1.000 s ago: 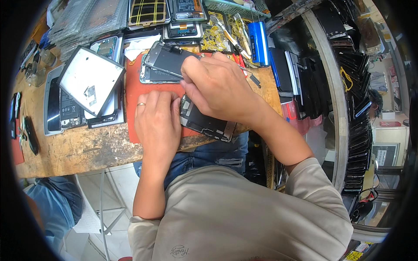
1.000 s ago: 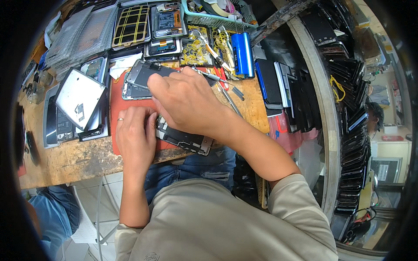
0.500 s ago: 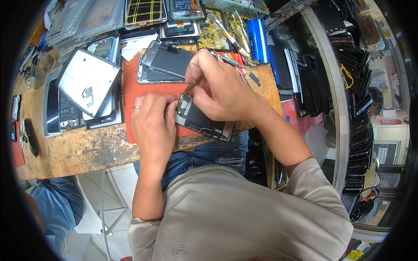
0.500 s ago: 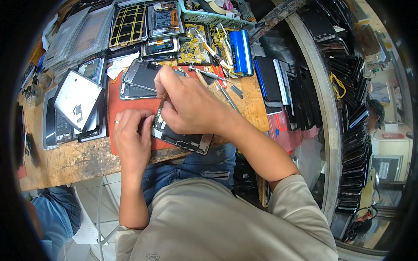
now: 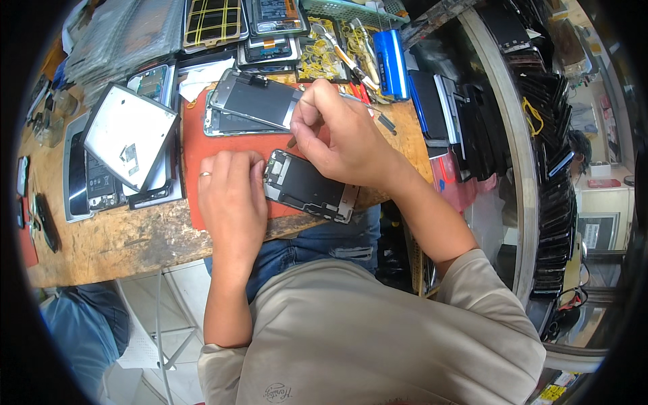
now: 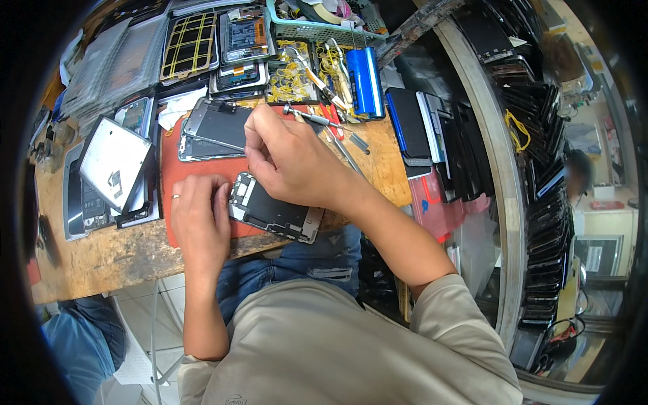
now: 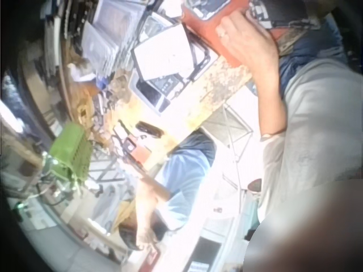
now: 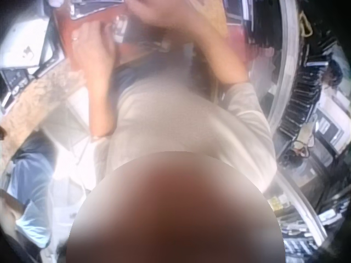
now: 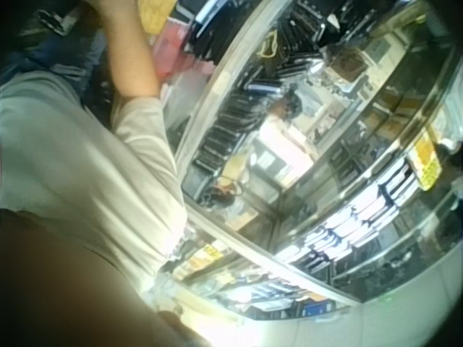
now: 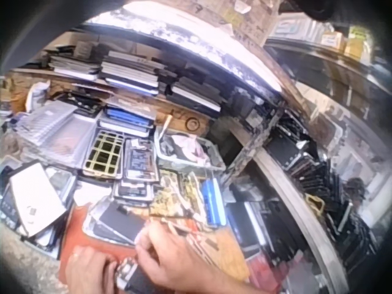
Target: The person cleans the interior of a disassembled smartphone with a wooden stick and a toothbrush. They then retrieve a new screen assembly from a plastic bag and place it on the workbench. Finally, they use a small tool to adjust components on the new screen assembly.
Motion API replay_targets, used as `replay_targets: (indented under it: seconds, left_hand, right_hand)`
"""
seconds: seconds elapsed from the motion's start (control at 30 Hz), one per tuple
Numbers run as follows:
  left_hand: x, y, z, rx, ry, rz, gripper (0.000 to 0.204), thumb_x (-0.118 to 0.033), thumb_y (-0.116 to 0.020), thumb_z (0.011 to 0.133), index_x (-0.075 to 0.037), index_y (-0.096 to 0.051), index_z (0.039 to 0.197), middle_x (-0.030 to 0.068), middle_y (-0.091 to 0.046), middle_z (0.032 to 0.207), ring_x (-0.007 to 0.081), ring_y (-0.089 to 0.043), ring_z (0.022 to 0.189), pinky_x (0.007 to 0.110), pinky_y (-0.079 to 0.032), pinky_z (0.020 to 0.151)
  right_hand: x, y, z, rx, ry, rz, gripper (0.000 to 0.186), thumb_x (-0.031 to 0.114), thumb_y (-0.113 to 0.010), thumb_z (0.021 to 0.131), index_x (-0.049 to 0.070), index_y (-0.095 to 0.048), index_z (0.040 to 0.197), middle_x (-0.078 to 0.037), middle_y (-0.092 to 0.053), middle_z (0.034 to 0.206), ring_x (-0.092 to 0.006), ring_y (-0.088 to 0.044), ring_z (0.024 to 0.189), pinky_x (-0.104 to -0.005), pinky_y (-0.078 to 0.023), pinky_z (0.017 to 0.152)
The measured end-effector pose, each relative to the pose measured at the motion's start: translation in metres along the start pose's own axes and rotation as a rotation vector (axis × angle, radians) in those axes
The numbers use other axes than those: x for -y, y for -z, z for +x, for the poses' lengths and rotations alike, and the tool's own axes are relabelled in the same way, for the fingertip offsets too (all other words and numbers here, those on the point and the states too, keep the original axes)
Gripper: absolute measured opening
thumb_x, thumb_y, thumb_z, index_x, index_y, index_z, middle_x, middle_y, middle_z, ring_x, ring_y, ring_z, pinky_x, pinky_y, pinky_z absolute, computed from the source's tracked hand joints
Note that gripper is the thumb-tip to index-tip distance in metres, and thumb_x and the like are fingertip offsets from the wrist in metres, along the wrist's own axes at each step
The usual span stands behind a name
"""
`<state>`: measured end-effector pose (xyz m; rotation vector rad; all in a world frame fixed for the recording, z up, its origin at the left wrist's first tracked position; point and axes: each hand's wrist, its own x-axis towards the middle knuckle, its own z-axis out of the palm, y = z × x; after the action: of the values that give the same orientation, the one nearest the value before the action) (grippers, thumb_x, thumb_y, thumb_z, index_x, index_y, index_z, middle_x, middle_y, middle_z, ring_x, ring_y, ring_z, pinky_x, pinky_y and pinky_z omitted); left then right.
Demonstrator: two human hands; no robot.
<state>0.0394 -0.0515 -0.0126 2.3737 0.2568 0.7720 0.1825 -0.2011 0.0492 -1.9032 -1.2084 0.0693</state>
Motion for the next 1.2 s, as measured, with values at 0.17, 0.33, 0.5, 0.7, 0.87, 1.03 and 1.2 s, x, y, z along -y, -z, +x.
replay_targets:
  seconds: [0.17, 0.33, 0.5, 0.7, 0.87, 1.03, 1.2]
  left_hand:
    - [0.001, -0.001, -0.001, -0.057, 0.046, -0.034, 0.008, -0.001, -0.079, 0.092, -0.003, -0.075, 0.099, 0.0122, -0.068, 0.093, 0.0353, -0.063, 0.093, 0.047, -0.051, 0.084]
    - [-0.001, -0.002, 0.001, -0.041, 0.024, -0.002, 0.010, -0.003, -0.082, 0.088, -0.006, -0.080, 0.097, 0.0077, -0.069, 0.090, 0.0308, -0.064, 0.091, 0.045, -0.052, 0.083]
    - [0.000, 0.002, 0.010, 0.034, -0.057, 0.071, 0.013, -0.005, -0.081, 0.084, -0.009, -0.081, 0.096, 0.0047, -0.069, 0.090, 0.0286, -0.066, 0.091, 0.043, -0.054, 0.081]
    - [0.003, 0.007, 0.023, 0.174, -0.165, 0.144, 0.012, -0.007, -0.076, 0.085, -0.007, -0.076, 0.097, 0.0076, -0.067, 0.092, 0.0312, -0.066, 0.093, 0.045, -0.056, 0.079]
    - [0.006, 0.004, 0.024, 0.237, -0.174, 0.193, 0.011, -0.007, -0.073, 0.091, -0.004, -0.069, 0.101, 0.0131, -0.064, 0.096, 0.0367, -0.064, 0.096, 0.050, -0.055, 0.083]
    - [0.012, 0.002, 0.020, 0.070, -0.097, 0.157, 0.006, -0.005, -0.073, 0.097, -0.002, -0.072, 0.102, 0.0148, -0.066, 0.097, 0.0385, -0.063, 0.096, 0.051, -0.053, 0.084]
    - [0.017, 0.006, 0.018, 0.062, -0.004, -0.028, 0.012, -0.001, -0.076, 0.095, -0.001, -0.081, 0.105, 0.0151, -0.070, 0.096, 0.0359, -0.065, 0.094, 0.046, -0.052, 0.085]
  right_hand:
    - [0.000, 0.001, -0.001, -0.001, 0.001, -0.027, 0.023, -0.006, -0.068, 0.092, 0.001, -0.050, 0.104, -0.017, -0.068, 0.081, -0.0380, -0.072, 0.076, -0.0458, -0.055, 0.067]
    - [0.003, 0.003, -0.001, 0.032, -0.021, -0.068, 0.022, -0.007, -0.067, 0.091, 0.001, -0.050, 0.104, -0.018, -0.067, 0.081, -0.0412, -0.071, 0.076, -0.0474, -0.054, 0.067]
    - [0.002, 0.002, -0.003, 0.031, -0.013, -0.072, 0.022, -0.007, -0.067, 0.092, 0.002, -0.051, 0.104, -0.017, -0.067, 0.081, -0.0415, -0.071, 0.077, -0.0466, -0.054, 0.068]
    - [0.004, 0.000, -0.004, 0.016, 0.090, -0.218, 0.020, -0.003, -0.071, 0.093, 0.003, -0.054, 0.101, -0.013, -0.066, 0.080, -0.0352, -0.068, 0.069, -0.0433, -0.053, 0.063]
    - [0.012, 0.003, -0.003, 0.083, 0.185, -0.319, 0.020, -0.002, -0.070, 0.089, 0.005, -0.055, 0.100, -0.013, -0.065, 0.083, -0.0393, -0.067, 0.079, -0.0479, -0.053, 0.073]
    - [0.009, 0.007, -0.002, 0.101, 0.162, -0.364, 0.025, -0.006, -0.065, 0.084, 0.004, -0.055, 0.104, -0.015, -0.067, 0.101, -0.0382, -0.068, 0.099, -0.0489, -0.051, 0.088]
    - [0.000, 0.003, -0.006, 0.048, 0.157, -0.188, 0.032, -0.005, -0.061, 0.081, 0.006, -0.054, 0.110, -0.013, -0.065, 0.097, -0.0387, -0.066, 0.091, -0.0499, -0.045, 0.083]
